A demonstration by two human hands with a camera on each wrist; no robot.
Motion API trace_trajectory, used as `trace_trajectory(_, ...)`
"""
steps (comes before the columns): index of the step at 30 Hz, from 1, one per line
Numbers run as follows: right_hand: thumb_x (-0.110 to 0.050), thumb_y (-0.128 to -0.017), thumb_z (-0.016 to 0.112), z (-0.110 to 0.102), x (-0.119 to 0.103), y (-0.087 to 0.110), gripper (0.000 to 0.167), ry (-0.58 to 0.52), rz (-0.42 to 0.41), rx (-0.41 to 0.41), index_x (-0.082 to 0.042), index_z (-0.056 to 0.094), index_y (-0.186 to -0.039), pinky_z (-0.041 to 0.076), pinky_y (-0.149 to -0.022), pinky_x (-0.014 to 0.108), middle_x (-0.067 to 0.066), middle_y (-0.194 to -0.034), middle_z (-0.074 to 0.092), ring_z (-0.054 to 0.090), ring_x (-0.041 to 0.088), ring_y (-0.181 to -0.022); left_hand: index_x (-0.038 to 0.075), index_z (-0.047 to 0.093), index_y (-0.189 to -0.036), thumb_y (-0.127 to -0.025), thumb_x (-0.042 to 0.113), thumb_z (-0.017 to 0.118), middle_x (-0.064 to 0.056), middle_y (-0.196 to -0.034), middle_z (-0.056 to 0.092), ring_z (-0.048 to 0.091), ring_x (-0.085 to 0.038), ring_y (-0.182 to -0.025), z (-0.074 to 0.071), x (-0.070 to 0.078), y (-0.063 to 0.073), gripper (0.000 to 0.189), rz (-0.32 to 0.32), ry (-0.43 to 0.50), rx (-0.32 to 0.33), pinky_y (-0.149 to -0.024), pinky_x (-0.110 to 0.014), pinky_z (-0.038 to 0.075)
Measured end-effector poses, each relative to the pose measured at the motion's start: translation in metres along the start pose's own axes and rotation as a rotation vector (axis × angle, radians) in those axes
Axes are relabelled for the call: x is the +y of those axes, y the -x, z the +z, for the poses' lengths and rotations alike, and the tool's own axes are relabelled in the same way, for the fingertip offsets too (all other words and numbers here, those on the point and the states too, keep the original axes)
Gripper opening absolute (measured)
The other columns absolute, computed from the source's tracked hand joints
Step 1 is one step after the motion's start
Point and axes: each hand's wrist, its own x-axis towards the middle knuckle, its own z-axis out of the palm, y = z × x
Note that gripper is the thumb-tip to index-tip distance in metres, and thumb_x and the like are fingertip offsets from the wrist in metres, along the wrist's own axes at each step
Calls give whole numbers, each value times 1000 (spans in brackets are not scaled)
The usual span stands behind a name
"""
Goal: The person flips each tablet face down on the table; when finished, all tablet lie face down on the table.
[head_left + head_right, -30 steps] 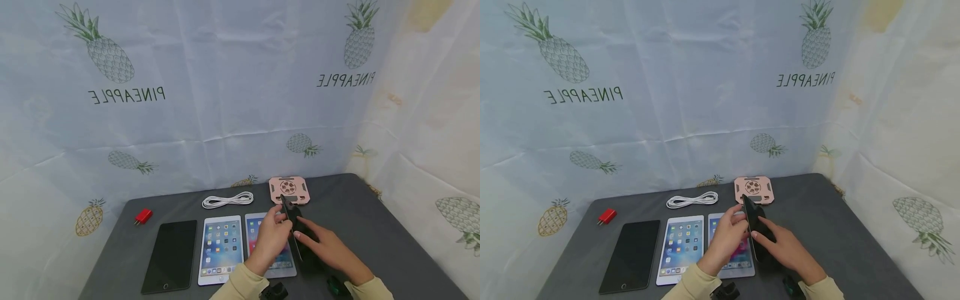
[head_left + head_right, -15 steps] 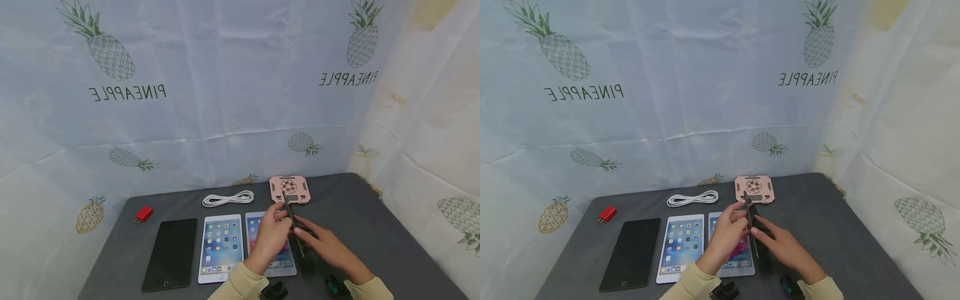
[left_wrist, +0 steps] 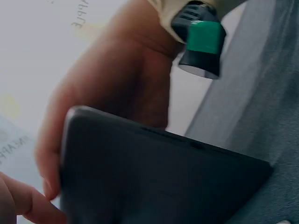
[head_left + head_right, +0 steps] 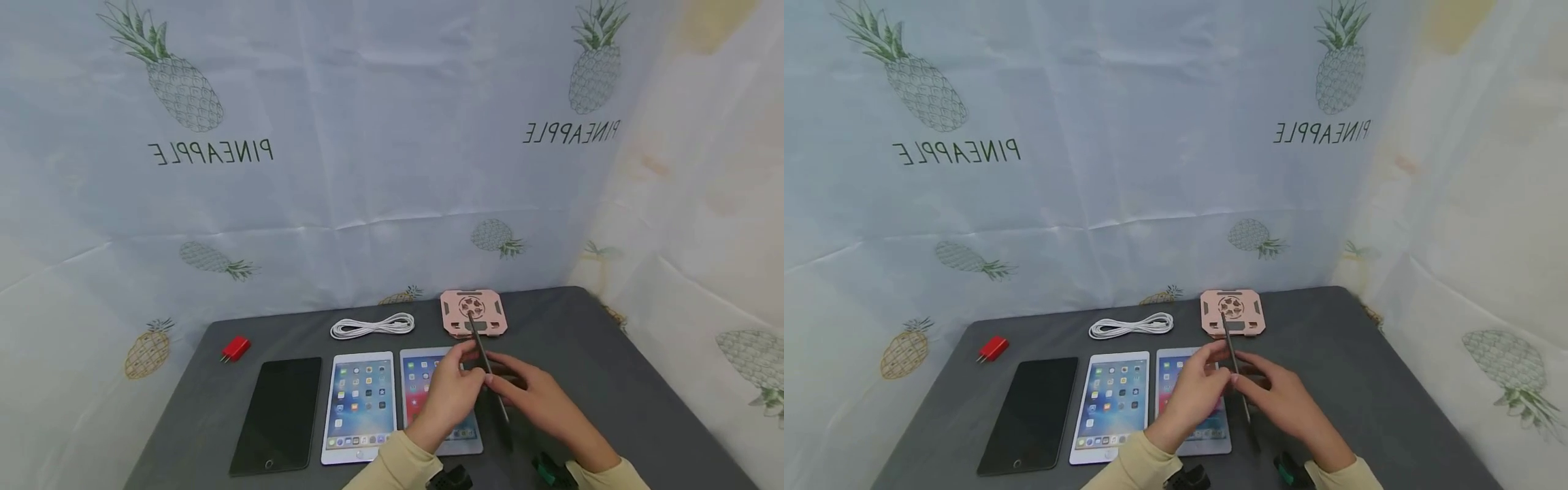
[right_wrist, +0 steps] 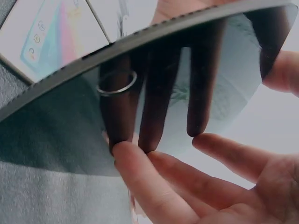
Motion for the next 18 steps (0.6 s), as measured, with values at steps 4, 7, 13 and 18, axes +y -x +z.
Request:
trace_trajectory(4, -41, -107, 67, -2, -1, 0, 65, 29, -20, 25, -7, 51, -160, 68, -84, 42, 25, -148, 65, 74, 36, -122, 9, 63, -148, -104, 13, 60, -9, -137, 70, 69, -16, -105, 2, -9, -2, 44, -13, -71, -20, -86, -35, 61)
trace_trajectory(7, -39, -107, 67, -5, -2, 0, 63, 43, -23, 40, -8, 52, -160, 67, -81, 42, 25, -146, 67, 75, 35, -121, 9, 62, -149, -106, 17, 59, -11, -138, 70, 70, -18, -107, 4, -14, -4, 44, -29, -91, -46, -89, -40, 63)
trace_trajectory(13, -35, -106, 69, -11, -2, 3, 60, 53, -34, 63, -11, 54, -159, 67, -80, 40, 24, -143, 69, 76, 34, -118, 4, 61, -149, -105, 18, 59, -17, -136, 69, 70, -19, -103, 8, -22, -8, 47, -68, -91, -75, -89, -46, 65)
trace_trajectory(18, -32, -107, 69, -16, 0, 7, 58, 53, -42, 77, -13, 54, -159, 67, -87, 42, 25, -146, 67, 75, 37, -122, 2, 62, -147, -103, 23, 62, -17, -132, 73, 69, -21, -105, 15, -26, -10, 49, -97, -115, -92, -97, -52, 62)
